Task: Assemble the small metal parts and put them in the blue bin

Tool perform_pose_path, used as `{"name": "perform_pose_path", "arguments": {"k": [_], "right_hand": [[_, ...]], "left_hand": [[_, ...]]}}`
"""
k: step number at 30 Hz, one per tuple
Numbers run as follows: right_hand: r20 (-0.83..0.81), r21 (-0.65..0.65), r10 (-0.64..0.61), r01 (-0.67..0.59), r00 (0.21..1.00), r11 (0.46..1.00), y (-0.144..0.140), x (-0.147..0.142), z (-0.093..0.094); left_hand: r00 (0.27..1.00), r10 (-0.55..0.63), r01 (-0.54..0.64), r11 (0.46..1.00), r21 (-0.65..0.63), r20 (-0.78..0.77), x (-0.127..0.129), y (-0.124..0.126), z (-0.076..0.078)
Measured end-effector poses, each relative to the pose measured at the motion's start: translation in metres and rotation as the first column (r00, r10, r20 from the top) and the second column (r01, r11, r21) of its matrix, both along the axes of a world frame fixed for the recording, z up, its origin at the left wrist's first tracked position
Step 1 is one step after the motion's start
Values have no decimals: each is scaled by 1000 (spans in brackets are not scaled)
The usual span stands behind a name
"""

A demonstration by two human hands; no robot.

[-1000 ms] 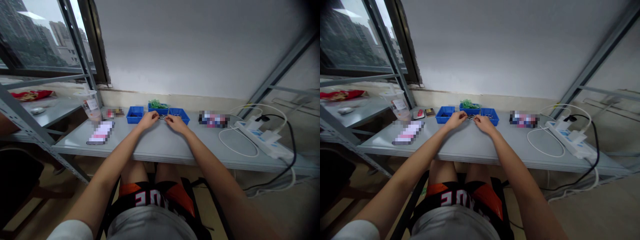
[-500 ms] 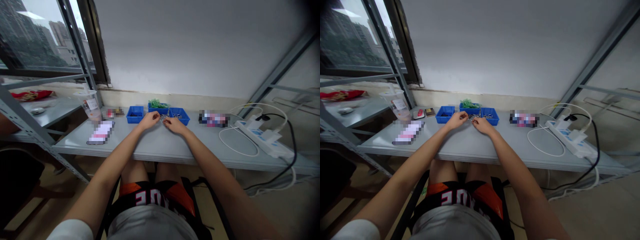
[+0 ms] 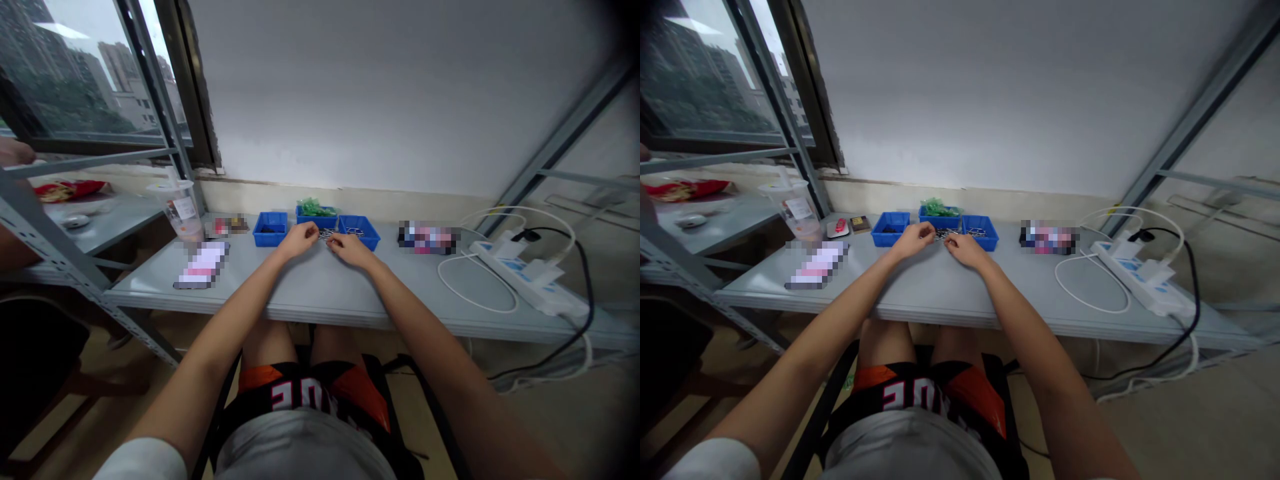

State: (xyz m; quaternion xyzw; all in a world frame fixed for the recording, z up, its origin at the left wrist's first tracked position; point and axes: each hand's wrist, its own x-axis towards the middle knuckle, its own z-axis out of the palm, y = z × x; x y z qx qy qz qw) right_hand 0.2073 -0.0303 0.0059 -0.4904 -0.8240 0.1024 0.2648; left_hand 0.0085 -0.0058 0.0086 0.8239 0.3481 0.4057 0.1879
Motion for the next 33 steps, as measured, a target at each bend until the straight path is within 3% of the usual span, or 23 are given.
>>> {"name": "perform_pose_path", "arguments": {"k": [12,17,26,33], "right_hand": [[-135,163,-42,64,990,985,4,2,1],[-170,182,-43,74,984,981,3,2,2],[-188,198,-24,62,982,978,2,2,2],[-174,197,-12,46,985,979,4,3,0]], "left_hand": [[999,29,-30,999,-32,-14,-1,2,-2],[995,24,-25,1000,-7,-102,0,1,-2],[983,-90,86,996,-32,-162,0,6,-8],[982,-24,21,1000,-20,-186,-1,5,-6]]}}
